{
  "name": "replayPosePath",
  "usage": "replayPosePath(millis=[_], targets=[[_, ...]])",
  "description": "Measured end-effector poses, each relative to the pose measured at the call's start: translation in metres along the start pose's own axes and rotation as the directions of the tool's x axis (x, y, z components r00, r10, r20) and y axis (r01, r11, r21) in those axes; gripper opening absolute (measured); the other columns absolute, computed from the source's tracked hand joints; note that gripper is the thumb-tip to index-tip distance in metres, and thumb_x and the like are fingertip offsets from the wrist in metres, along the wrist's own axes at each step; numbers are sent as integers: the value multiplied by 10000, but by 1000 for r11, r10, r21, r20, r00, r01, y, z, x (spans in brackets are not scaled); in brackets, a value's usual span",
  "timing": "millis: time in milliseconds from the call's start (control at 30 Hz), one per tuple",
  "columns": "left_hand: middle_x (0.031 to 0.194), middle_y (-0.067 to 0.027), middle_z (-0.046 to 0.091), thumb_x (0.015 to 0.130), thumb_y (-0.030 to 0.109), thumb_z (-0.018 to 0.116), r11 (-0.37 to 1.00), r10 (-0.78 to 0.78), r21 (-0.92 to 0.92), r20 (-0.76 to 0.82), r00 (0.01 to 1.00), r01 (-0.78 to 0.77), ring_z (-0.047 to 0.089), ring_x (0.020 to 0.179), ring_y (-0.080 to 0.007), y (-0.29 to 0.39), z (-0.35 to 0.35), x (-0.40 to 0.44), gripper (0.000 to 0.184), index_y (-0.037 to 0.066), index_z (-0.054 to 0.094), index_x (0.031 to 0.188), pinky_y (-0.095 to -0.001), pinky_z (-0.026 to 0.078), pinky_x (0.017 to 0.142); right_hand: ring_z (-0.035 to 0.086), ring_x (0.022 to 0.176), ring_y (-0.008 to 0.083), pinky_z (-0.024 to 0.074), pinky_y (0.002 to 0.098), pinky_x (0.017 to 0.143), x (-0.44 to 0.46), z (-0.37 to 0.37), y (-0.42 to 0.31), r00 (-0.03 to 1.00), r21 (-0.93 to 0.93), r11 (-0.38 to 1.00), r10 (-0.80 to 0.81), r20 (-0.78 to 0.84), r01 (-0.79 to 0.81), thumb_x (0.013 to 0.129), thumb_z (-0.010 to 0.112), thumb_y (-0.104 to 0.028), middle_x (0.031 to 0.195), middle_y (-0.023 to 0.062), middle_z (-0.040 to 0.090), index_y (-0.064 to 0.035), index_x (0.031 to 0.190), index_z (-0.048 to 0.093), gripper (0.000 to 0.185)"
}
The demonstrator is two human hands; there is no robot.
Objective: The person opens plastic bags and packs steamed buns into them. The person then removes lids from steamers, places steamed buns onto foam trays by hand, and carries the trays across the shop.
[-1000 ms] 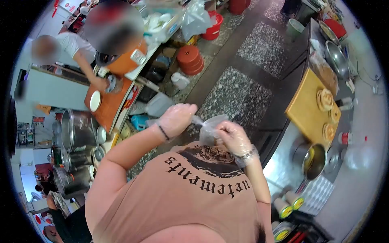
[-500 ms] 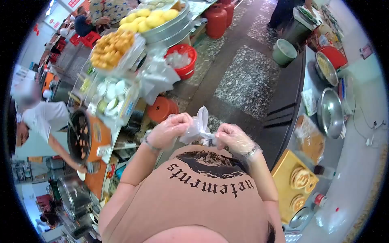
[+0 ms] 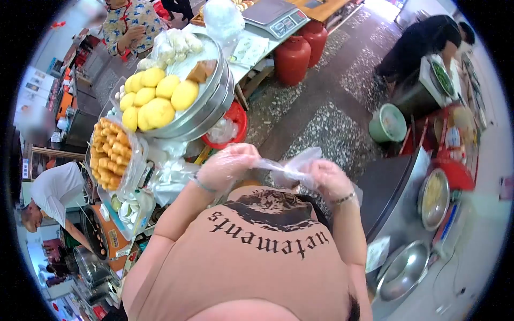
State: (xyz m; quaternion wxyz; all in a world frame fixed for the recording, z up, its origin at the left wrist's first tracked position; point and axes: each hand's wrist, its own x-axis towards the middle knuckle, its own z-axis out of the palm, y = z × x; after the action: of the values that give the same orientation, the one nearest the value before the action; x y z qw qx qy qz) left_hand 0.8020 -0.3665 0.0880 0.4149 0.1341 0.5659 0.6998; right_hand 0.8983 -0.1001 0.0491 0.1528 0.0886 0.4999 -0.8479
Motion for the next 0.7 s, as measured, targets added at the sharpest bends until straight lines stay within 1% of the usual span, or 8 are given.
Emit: replayPosePath(millis=[133, 233, 333, 400, 467, 600, 667, 700], targets=[[806, -29, 508, 854, 88, 546, 904, 263, -264, -272, 926, -335, 478, 804, -145, 56, -44, 91, 115, 74, 487, 756, -263, 375, 791, 514, 729, 167, 392, 289, 613, 141, -33, -93, 935, 152, 980, -168, 311, 126, 777, 708, -357, 659, 16, 496, -86, 656, 503, 361], [814, -40, 529, 853, 90, 554, 816, 388, -314, -326, 862, -486, 510, 822, -159, 87, -93, 168, 129, 76, 467, 760, -296, 407, 782, 539, 784, 192, 479, 391, 772, 245, -40, -137, 957, 345, 927, -223, 186, 149, 865, 600, -390, 759, 18, 509, -110, 812, 494, 303], [785, -40, 540, 865, 79, 546, 720, 327, -450, -451, 830, -528, 524, 775, -155, 111, -159, 247, 141, 78, 439, 773, -312, 429, 781, 517, 636, 136, 461, 326, 665, 343, -45, -178, 968, 578, 800, -243, 66, 161, 959, 477, -266, 704, 4, 504, -110, 821, 507, 210], [764, -21, 519, 869, 74, 546, 604, 429, -610, -294, 854, -513, 504, 738, -142, 148, -189, 297, 51, 35, 515, 877, -321, 433, 788, 474, 588, 109, 437, 289, 616, 403, -55, -208, 973, 627, 771, -214, 87, 113, 963, 467, -239, 683, -3, 486, -108, 825, 497, 193], [769, -11, 506, 870, 68, 544, 723, 379, -509, -273, 884, -467, 490, 735, -129, 192, -202, 336, 148, 6, 525, 1003, -304, 433, 771, 430, 540, 81, 414, 253, 567, 448, -64, -238, 976, 676, 734, -186, 115, 60, 967, 457, -212, 661, -10, 467, -107, 829, 488, 177], [809, 7, 476, 865, 63, 565, 907, 421, 22, -108, 901, -421, 459, 741, -90, 249, -225, 406, 497, -10, 420, 1335, -237, 424, 711, 355, 471, 33, 275, 164, 436, 526, -37, -314, 973, 252, 947, -221, 64, 198, 931, 463, -118, 649, -28, 450, -59, 828, 509, 127], [908, -1, 492, 853, 75, 604, 866, 464, 308, -204, 862, -393, 482, 825, -88, 277, -237, 431, 541, 16, 403, 1352, -237, 433, 754, 384, 499, 31, 295, 161, 459, 555, -32, -340, 913, -560, 721, -337, 232, 408, 901, 505, -105, 724, -15, 522, -40, 956, 532, 89], [1007, -9, 508, 841, 86, 642, 799, 474, 531, -267, 839, -282, 504, 909, -86, 282, -238, 440, 589, 42, 386, 1370, -237, 443, 797, 384, 499, 31, 295, 161, 459, 570, -26, -350, 911, -551, 727, -296, 286, 409, 901, 505, -105, 724, -15, 522, -40, 956, 532, 89]])
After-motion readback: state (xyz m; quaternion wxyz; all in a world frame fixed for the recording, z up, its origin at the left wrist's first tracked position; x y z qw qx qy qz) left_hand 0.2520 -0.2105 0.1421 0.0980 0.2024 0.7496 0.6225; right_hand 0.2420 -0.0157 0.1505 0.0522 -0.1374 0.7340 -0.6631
